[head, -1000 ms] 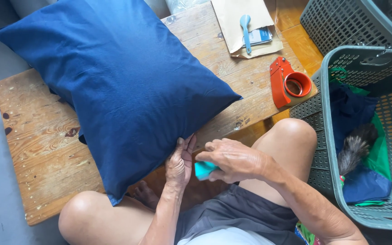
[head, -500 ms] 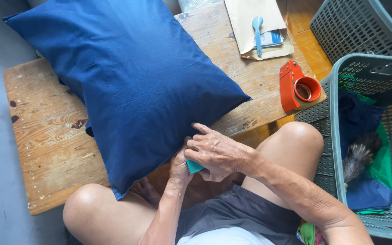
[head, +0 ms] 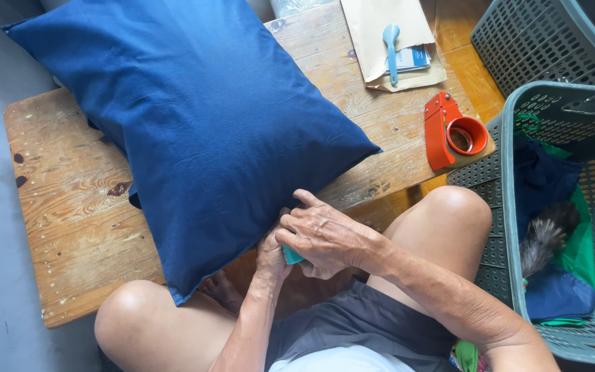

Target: The person sits on the floor and uses a green brush to scrub the surface of a blue pillow placed on a wooden table. The person repeatedly brushes different areas of the pillow, occasionally adjusting its position.

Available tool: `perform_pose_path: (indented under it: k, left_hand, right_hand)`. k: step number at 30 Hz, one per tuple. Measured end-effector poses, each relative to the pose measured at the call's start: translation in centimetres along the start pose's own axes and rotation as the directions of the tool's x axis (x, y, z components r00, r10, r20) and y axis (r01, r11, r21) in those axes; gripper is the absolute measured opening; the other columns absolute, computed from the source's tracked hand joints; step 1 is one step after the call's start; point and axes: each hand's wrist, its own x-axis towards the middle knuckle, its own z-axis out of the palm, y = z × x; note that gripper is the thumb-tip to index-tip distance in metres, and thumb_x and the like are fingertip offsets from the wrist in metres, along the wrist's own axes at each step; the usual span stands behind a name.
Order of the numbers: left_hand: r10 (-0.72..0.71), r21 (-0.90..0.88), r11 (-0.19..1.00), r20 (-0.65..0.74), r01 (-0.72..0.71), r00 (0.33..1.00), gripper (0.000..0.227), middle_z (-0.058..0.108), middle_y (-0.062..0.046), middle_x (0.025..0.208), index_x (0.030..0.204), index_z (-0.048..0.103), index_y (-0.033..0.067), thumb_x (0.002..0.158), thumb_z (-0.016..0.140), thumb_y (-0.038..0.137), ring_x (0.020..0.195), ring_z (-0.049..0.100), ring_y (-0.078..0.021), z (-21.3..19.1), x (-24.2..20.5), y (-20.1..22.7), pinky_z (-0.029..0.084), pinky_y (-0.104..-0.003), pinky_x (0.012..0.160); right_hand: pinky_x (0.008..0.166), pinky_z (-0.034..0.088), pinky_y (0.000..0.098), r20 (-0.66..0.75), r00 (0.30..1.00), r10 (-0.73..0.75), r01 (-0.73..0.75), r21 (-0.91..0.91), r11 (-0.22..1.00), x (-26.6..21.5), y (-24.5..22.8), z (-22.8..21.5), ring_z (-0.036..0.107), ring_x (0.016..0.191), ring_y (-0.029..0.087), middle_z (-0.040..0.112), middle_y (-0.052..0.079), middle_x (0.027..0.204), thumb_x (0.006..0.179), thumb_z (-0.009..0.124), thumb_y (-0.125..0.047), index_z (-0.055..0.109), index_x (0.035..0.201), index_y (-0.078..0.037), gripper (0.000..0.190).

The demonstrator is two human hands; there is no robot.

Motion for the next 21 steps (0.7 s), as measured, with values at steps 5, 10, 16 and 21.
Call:
perform_pose_path:
  k: [5, 10, 16, 21]
  left_hand:
    - [-0.009, 0.005, 1.0, 0.04, 0.009, 0.999, 0.025, 0.073, -0.025, 0.118, 0.113, 0.074, -0.005, 0.098, 0.067, 0.014, 0.11, 0.071, -0.0266, -0.1, 0.1, -0.3, 0.051, -0.043, 0.109]
    - [-0.007, -0.025, 1.0, 0.089, 0.009, 0.996, 0.029, 0.072, -0.022, 0.122, 0.118, 0.073, -0.0048, 0.099, 0.067, 0.016, 0.117, 0.069, -0.0297, -0.5, 1.0, -0.5, 0.046, -0.05, 0.116]
    - [0.122, -0.061, 0.992, 0.233, -0.11, 0.965, 0.031, 0.069, -0.017, 0.132, 0.129, 0.068, 0.0015, 0.104, 0.057, 0.015, 0.132, 0.059, -0.027, -2.0, 2.2, -1.5, 0.031, -0.052, 0.125]
    - [0.166, -0.071, 0.986, 0.209, -0.154, 0.964, 0.027, 0.072, -0.017, 0.126, 0.123, 0.072, 0.0004, 0.103, 0.06, 0.013, 0.126, 0.064, -0.0257, -1.3, 1.8, -1.3, 0.039, -0.051, 0.121]
  right_hand:
    - [0.082, 0.049, 0.0483, 0.073, 0.995, 0.062, -0.075, 0.198, 0.977, -0.9, -0.5, 0.1, 0.066, 0.074, 0.032, 0.057, 0.009, 0.083, 0.058, 0.07, -0.032, 0.055, 0.103, -0.012, 0.052]
    - [0.08, 0.049, 0.0441, 0.028, 0.998, 0.063, -0.067, 0.234, 0.97, -2.8, -0.5, 1.7, 0.066, 0.071, 0.027, 0.054, 0.003, 0.08, 0.059, 0.069, -0.035, 0.057, 0.103, -0.016, 0.049]
    - [0.071, 0.057, 0.041, 0.036, 0.966, 0.256, -0.244, 0.45, 0.859, -5.1, -1.8, 0.6, 0.067, 0.076, 0.031, 0.056, 0.006, 0.082, 0.07, 0.075, -0.037, 0.062, 0.107, -0.014, 0.046]
    - [0.062, 0.057, 0.0369, -0.069, 0.887, 0.456, -0.295, 0.676, 0.676, -5.2, -1.6, -1.0, 0.066, 0.064, 0.023, 0.063, 0.01, 0.077, 0.073, 0.082, -0.026, 0.069, 0.103, -0.008, 0.037]
